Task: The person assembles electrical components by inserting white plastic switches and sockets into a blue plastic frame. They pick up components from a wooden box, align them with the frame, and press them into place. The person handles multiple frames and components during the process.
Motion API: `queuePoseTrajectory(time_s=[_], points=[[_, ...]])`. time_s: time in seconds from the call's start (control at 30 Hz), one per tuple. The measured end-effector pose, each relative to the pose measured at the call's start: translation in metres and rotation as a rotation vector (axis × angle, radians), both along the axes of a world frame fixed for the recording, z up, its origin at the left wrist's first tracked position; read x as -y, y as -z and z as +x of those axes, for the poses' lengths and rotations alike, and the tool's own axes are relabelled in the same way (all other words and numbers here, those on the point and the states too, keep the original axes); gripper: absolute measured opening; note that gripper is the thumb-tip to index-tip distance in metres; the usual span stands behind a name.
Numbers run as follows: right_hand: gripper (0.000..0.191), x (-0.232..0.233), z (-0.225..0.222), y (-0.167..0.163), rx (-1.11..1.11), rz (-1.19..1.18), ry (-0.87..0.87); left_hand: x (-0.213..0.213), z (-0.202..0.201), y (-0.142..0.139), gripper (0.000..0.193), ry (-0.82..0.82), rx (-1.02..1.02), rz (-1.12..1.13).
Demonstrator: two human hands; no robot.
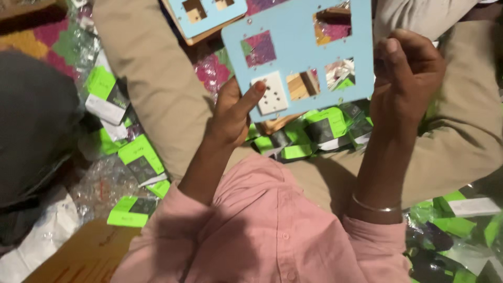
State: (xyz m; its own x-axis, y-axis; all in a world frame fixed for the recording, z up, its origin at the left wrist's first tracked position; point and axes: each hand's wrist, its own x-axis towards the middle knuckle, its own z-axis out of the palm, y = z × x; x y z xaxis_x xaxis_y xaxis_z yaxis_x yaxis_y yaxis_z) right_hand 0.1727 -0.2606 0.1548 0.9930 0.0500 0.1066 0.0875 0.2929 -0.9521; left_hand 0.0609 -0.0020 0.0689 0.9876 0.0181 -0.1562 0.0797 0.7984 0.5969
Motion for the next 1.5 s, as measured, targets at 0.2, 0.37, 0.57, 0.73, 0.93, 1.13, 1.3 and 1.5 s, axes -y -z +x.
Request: queuePoseTrajectory(time_s=[0.2,0.37,0.57,0.73,0.93,1.13,1.3,1.5], points=[[0.015,0.014,0.016,0.073,-0.303,0.032,0.042,0.000,0.007,0.026,0.026,-0.049,-0.023,-0.011],[0.012,0.018,0.079,0.120,-0.142,-0.636,-0.049,-0.023,0.008,0.037,0.031,-0.155,-0.121,-0.019],[0.015,-0.006,0.162,0.138,0.134,-1.309,0.119,-0.035,0.004,0.033,0.042,-0.213,-0.149,0.025],[0.020,-0.015,0.185,0.135,0.075,-1.341,0.032,-0.036,-0.005,0.030,0.041,-0.236,-0.189,0.042],[0.020,-0.025,0.220,0.125,0.152,-1.394,0.097,-0.036,-0.011,0.036,0.040,-0.263,-0.213,0.061],[0.010,-0.035,0.256,0.128,0.336,-1.350,0.147,-0.034,-0.014,0.040,0.036,-0.253,-0.245,0.035],[0.010,-0.042,0.259,0.130,0.360,-1.709,-0.010,-0.035,-0.016,0.047,0.034,-0.234,-0.254,0.010],[0.015,-0.040,0.255,0.133,0.386,-1.573,0.036,-0.033,-0.016,0.048,0.029,-0.265,-0.284,0.055]])
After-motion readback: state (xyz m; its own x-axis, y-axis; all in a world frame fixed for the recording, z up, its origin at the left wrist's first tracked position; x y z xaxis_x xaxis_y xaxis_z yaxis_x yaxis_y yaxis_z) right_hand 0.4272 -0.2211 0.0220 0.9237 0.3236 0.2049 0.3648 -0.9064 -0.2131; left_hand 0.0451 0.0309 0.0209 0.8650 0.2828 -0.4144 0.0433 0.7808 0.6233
